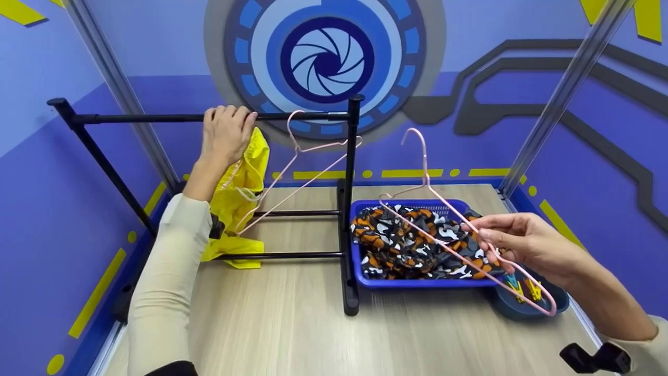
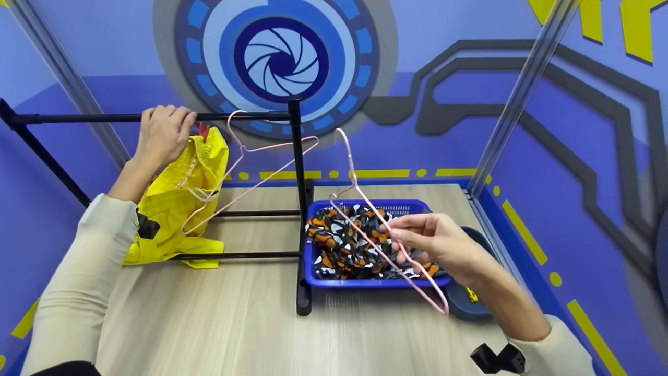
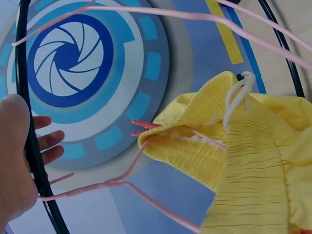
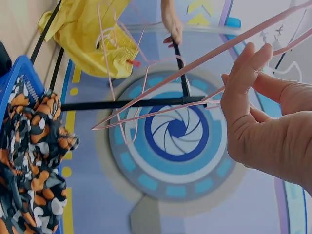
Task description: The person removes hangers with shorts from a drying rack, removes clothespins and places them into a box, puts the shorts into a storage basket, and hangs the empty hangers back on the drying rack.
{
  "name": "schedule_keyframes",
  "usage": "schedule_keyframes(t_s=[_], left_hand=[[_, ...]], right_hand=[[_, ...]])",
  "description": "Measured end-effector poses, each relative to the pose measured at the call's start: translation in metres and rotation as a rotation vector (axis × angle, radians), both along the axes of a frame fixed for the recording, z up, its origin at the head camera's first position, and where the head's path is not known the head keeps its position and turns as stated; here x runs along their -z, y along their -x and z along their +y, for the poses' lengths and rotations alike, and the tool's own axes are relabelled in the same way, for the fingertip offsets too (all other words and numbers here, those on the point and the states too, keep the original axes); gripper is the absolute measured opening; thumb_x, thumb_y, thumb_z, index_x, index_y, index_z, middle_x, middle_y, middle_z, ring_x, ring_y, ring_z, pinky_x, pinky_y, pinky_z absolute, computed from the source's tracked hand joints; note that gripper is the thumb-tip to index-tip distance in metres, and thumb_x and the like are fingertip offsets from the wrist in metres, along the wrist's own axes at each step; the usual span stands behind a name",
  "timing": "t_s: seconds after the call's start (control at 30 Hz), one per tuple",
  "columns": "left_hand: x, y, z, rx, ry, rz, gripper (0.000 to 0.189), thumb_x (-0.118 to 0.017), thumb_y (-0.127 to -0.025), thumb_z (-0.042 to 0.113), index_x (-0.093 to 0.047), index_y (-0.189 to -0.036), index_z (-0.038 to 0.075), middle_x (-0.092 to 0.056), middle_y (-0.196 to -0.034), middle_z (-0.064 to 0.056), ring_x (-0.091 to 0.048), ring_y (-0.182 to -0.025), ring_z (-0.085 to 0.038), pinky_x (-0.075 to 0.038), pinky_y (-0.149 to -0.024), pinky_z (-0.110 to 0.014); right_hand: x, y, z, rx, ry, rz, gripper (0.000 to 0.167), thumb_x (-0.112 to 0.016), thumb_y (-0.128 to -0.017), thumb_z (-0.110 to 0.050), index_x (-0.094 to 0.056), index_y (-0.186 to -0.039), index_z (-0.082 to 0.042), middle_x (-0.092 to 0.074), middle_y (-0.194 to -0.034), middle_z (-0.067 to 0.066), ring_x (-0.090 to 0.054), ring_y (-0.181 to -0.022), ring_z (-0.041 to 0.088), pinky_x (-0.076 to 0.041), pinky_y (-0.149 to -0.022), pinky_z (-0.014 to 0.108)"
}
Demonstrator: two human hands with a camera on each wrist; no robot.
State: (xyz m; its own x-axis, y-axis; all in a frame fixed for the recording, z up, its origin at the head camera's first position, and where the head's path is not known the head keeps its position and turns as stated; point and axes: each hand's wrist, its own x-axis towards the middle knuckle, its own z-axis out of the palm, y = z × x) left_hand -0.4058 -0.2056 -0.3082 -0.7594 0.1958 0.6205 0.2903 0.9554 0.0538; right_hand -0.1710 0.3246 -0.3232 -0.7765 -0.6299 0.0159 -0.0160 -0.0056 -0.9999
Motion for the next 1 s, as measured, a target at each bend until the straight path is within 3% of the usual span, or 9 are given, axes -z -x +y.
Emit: schedule_keyframes(t_s=[0.2,0.47,0.67,0.87,1.0], left_hand=[[0.005,0.005,0.002,-0.024,0.014,0.071,0.050,-0.027,-0.112,0.041,-0.057,-0.110,0.001,-0.059,-0.101,-0.022,-0.054,-0.105,-0.043,-0.038,-0.102,-0.055],[0.009,0.003,0.006,-0.086,0.049,0.023,0.050,-0.023,-0.112,0.041,-0.052,-0.112,0.000,-0.055,-0.104,-0.023,-0.051,-0.109,-0.044,-0.036,-0.105,-0.056],[0.007,0.001,0.006,-0.082,0.042,-0.002,0.049,-0.022,-0.112,0.042,-0.052,-0.114,0.003,-0.054,-0.107,-0.023,-0.050,-0.111,-0.044,-0.035,-0.106,-0.056],[0.004,0.000,0.005,-0.069,0.022,-0.044,0.048,-0.022,-0.112,0.043,-0.053,-0.117,0.006,-0.054,-0.109,-0.022,-0.048,-0.111,-0.044,-0.033,-0.108,-0.055],[0.003,0.000,0.005,-0.079,0.028,-0.060,0.048,-0.022,-0.112,0.042,-0.054,-0.119,0.007,-0.054,-0.111,-0.023,-0.048,-0.112,-0.044,-0.032,-0.108,-0.055]], right_hand=[[-0.005,0.001,-0.015,-0.042,0.025,-0.012,0.038,-0.038,-0.109,-0.001,-0.064,-0.135,-0.007,-0.071,-0.092,-0.007,-0.067,-0.075,0.001,-0.053,-0.057,0.015],[-0.015,0.013,-0.040,-0.043,0.006,-0.031,0.033,-0.042,-0.108,-0.004,-0.067,-0.131,-0.006,-0.071,-0.092,-0.006,-0.066,-0.072,0.002,-0.050,-0.055,0.013],[-0.011,0.033,-0.073,0.020,-0.027,-0.025,0.026,-0.052,-0.106,-0.009,-0.069,-0.126,-0.006,-0.068,-0.087,-0.004,-0.064,-0.072,0.004,-0.050,-0.055,0.014],[0.002,0.061,-0.109,0.128,-0.080,-0.027,0.022,-0.062,-0.102,-0.014,-0.067,-0.120,-0.002,-0.069,-0.085,0.001,-0.067,-0.073,0.008,-0.060,-0.069,0.024],[0.011,0.078,-0.131,0.154,-0.085,-0.026,0.025,-0.063,-0.101,-0.012,-0.064,-0.122,0.001,-0.070,-0.086,0.002,-0.070,-0.073,0.012,-0.061,-0.068,0.027]])
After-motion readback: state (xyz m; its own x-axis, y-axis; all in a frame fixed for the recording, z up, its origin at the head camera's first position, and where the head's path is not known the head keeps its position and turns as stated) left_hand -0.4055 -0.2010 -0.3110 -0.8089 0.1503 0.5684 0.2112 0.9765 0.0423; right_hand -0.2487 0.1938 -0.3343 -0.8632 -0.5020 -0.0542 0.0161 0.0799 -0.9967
